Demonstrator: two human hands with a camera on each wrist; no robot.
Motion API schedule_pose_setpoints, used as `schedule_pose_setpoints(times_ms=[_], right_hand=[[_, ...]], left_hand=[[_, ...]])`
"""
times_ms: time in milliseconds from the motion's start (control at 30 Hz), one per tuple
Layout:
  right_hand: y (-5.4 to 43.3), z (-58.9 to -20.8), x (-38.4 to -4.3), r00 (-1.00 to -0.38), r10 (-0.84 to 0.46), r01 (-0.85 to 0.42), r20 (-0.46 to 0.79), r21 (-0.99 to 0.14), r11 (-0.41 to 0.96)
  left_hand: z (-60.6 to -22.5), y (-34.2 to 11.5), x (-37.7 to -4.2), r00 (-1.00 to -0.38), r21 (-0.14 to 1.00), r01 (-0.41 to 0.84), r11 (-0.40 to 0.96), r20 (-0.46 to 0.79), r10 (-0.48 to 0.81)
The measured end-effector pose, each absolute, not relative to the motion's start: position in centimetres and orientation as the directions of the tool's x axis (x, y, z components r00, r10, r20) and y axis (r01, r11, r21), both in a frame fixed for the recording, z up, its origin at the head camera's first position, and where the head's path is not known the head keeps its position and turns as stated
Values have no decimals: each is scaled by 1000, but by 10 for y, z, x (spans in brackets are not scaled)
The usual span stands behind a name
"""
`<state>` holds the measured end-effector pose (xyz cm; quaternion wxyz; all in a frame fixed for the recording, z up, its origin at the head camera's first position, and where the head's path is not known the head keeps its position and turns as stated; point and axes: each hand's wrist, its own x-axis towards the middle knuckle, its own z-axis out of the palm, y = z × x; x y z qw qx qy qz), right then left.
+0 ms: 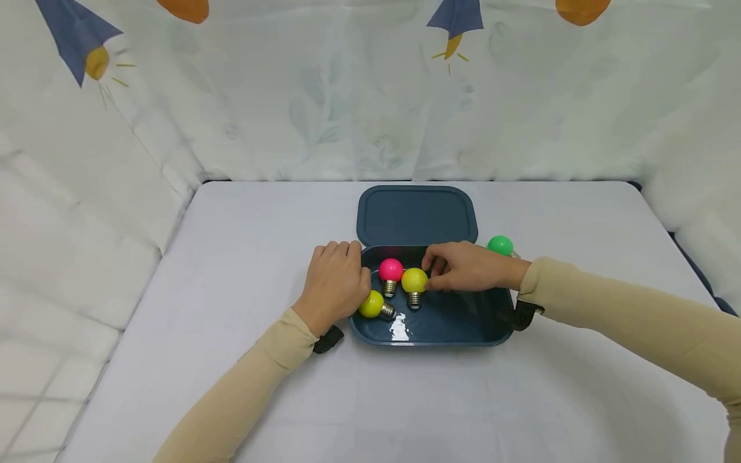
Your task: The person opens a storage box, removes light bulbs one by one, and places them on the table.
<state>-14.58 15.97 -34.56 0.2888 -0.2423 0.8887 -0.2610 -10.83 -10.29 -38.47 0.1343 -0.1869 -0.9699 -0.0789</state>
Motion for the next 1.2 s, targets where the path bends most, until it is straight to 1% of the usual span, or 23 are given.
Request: schedule_pose_setpoints(times_ms=[133, 300, 700, 900, 1200], right_hand=[[152, -345, -146, -698, -623, -332, -352, -612, 718], [141, -345, -144, -667, -673, -357, -319, -656, 665], [131, -359, -135, -640, -727, -346, -250, -751, 563], [127, -364, -130, -612, -746, -308, -263, -789, 531], [126, -371, -125, -622, -742, -294, -251, -803, 518]], left_hand=[[-385, -103, -107, -901, 110, 376, 920, 274, 336], [-385, -102, -106, -904, 117, 374, 920, 269, 333], [-386, -102, -102, -887, 110, 393, 913, 307, 345], [-386, -102, -99, -882, 100, 399, 911, 315, 352], [-386, -103, -98, -866, 92, 418, 904, 340, 366]])
